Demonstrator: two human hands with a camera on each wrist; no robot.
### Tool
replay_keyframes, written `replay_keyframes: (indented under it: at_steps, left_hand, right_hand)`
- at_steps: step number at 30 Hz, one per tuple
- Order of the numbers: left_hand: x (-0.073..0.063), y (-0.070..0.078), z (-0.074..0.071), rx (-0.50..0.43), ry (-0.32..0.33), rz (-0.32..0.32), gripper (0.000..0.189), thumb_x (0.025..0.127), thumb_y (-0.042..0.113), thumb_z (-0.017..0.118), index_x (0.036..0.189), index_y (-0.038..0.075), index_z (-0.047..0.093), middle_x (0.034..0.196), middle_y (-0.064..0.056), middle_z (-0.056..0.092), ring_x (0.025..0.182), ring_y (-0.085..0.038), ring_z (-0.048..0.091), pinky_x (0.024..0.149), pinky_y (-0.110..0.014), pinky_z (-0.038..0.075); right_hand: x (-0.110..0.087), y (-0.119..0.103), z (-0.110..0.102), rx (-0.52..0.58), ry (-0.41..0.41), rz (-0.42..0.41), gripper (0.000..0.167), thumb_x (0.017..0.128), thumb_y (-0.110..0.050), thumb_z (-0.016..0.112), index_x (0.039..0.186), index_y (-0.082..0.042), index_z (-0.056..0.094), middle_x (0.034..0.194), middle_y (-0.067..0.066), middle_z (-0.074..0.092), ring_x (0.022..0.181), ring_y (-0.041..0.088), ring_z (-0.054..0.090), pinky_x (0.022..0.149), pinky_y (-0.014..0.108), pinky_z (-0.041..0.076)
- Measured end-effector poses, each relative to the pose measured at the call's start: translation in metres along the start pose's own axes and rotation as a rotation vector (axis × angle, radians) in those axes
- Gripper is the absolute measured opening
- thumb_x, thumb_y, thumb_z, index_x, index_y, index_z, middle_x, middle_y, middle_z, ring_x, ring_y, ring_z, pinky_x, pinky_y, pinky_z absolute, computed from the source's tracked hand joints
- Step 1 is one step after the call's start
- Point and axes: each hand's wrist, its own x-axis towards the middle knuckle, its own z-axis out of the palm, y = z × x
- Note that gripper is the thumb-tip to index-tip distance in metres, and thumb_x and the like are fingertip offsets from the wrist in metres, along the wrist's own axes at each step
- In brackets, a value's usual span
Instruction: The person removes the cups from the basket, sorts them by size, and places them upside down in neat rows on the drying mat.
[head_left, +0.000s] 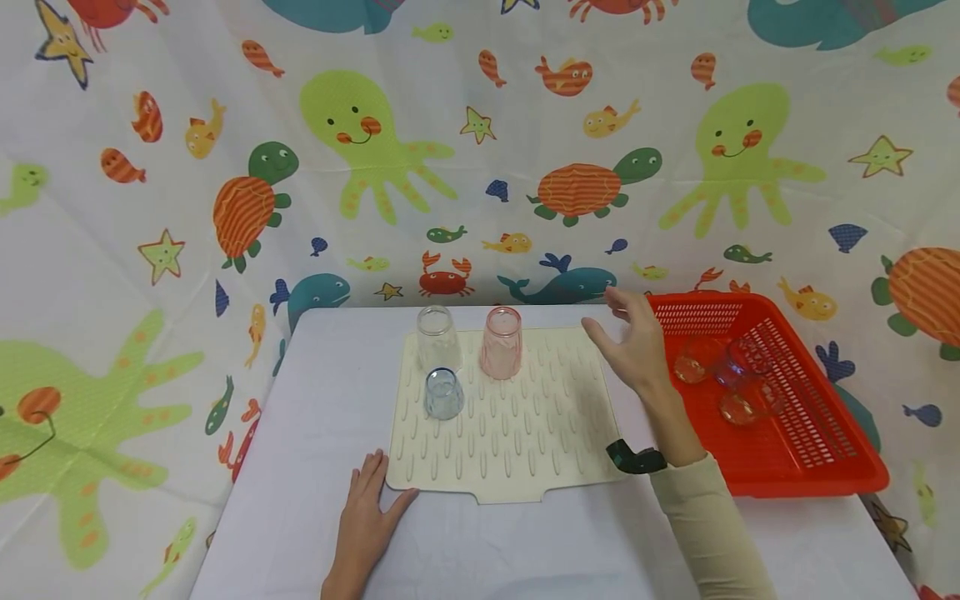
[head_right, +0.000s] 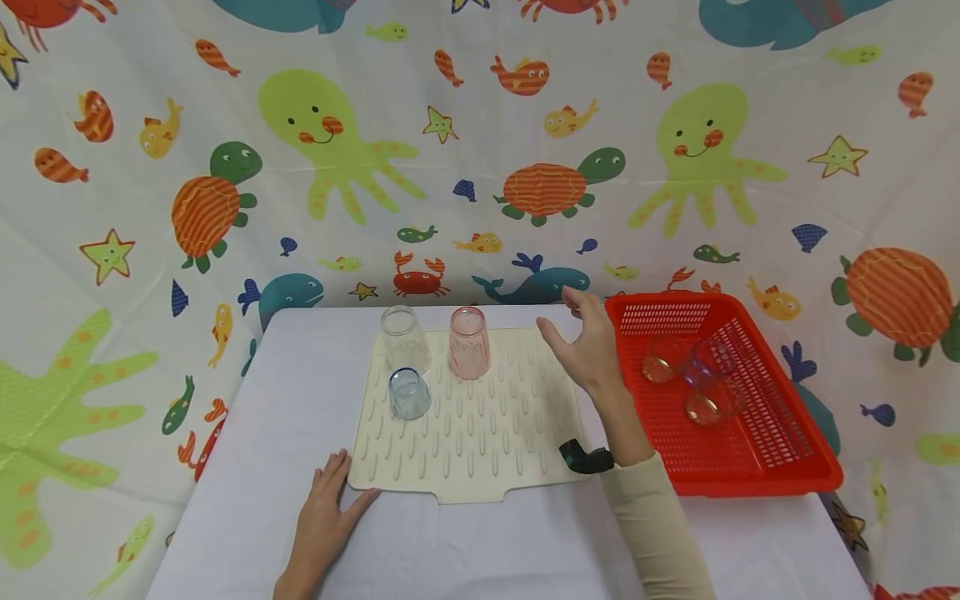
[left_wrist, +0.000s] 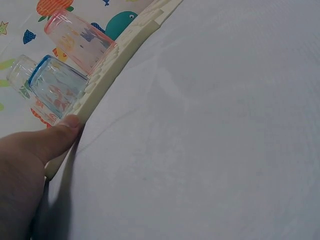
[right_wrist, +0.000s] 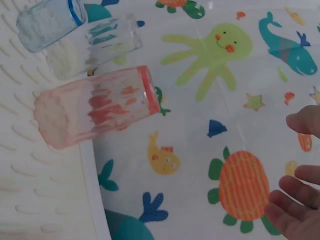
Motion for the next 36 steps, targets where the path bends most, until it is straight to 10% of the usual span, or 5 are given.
replay_keyframes:
  at_steps: [17, 26, 36]
  left_hand:
    - [0.000, 0.002, -0.001, 0.002, -0.005, -0.012, 0.090, 0.080, 0.049, 0.080, 0.145, -0.002, 0.048, 0.156, -0.018, 0.043, 0.148, -0.037, 0.035, 0.129, -0.049, 0.022]
    - [0.000, 0.002, -0.001, -0.006, -0.018, -0.012, 0.090, 0.081, 0.050, 0.080, 0.146, -0.002, 0.047, 0.157, -0.018, 0.043, 0.149, -0.037, 0.035, 0.130, -0.048, 0.021]
    - [0.001, 0.001, 0.000, -0.012, -0.021, -0.010, 0.089, 0.081, 0.049, 0.080, 0.146, -0.002, 0.047, 0.157, -0.018, 0.043, 0.149, -0.038, 0.034, 0.131, -0.045, 0.018]
  right_hand:
    - [-0.002, 0.052, -0.062, -0.068, 0.027, 0.324, 0.064, 0.094, -0.039, 0.068, 0.146, -0.009, 0.048, 0.146, 0.015, 0.053, 0.129, 0.034, 0.053, 0.111, 0.059, 0.048]
    - [-0.009, 0.085, -0.086, -0.111, 0.027, 0.422, 0.064, 0.096, -0.043, 0.063, 0.148, -0.008, 0.046, 0.142, 0.018, 0.053, 0.126, 0.033, 0.050, 0.101, 0.036, 0.048]
    - [-0.024, 0.116, -0.115, -0.148, 0.010, 0.615, 0.073, 0.098, -0.050, 0.056, 0.156, -0.012, 0.033, 0.154, 0.018, 0.043, 0.136, 0.036, 0.043, 0.116, 0.060, 0.043]
